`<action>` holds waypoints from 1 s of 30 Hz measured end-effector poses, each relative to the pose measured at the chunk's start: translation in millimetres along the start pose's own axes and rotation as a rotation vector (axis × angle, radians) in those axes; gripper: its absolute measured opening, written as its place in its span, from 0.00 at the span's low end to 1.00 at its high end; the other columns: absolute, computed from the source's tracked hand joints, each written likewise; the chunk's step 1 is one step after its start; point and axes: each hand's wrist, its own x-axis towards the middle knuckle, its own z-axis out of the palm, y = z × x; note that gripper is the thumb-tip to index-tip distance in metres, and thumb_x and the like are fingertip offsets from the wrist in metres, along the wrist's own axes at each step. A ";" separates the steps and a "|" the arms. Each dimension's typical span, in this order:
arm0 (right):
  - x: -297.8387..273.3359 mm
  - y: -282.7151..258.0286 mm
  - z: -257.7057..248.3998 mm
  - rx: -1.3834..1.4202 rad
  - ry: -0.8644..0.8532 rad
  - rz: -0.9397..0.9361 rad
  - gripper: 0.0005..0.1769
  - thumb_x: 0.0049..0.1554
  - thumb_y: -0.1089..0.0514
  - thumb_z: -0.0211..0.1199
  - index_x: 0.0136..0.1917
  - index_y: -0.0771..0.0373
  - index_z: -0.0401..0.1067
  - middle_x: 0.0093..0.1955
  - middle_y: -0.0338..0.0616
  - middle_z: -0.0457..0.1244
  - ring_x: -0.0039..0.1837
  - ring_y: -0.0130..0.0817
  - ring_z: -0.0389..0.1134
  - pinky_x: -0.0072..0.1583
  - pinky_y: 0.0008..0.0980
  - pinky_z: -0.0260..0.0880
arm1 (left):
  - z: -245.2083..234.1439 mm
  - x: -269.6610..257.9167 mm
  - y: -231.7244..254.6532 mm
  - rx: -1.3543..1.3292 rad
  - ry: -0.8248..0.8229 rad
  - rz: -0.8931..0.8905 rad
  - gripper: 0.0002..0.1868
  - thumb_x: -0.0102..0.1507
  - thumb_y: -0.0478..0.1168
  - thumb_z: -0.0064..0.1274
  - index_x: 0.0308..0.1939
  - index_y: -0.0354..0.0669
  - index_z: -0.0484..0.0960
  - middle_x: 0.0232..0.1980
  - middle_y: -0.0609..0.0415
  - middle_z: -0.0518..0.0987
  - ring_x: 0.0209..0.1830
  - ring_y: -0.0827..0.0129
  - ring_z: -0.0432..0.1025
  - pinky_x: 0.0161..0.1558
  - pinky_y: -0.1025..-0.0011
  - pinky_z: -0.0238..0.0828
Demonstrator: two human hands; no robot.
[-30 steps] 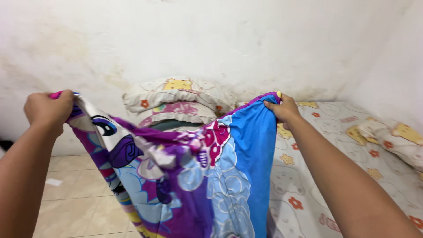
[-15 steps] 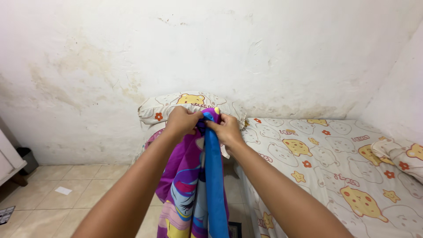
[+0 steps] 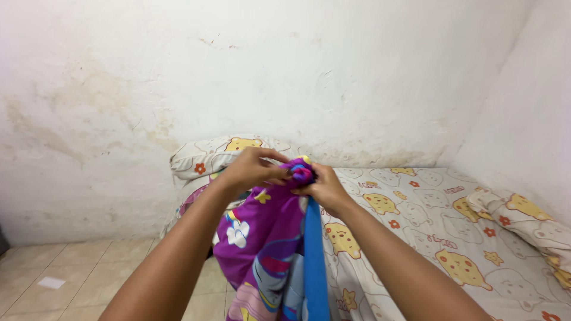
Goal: The person folds a pillowcase, a towel, and a blanket on a bed. They also move a bottle of lotion and a spray bottle to a nearby shelf.
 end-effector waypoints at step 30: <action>-205.9 -200.0 -162.8 0.045 0.849 -0.316 0.18 0.45 0.83 0.48 0.39 0.70 0.73 0.37 0.51 0.67 0.37 0.39 0.69 0.39 0.36 0.74 | 121.7 36.5 -121.7 0.706 -0.552 0.249 0.32 0.57 0.61 0.57 0.64 0.58 0.79 0.63 0.49 0.81 0.63 0.58 0.76 0.68 0.60 0.69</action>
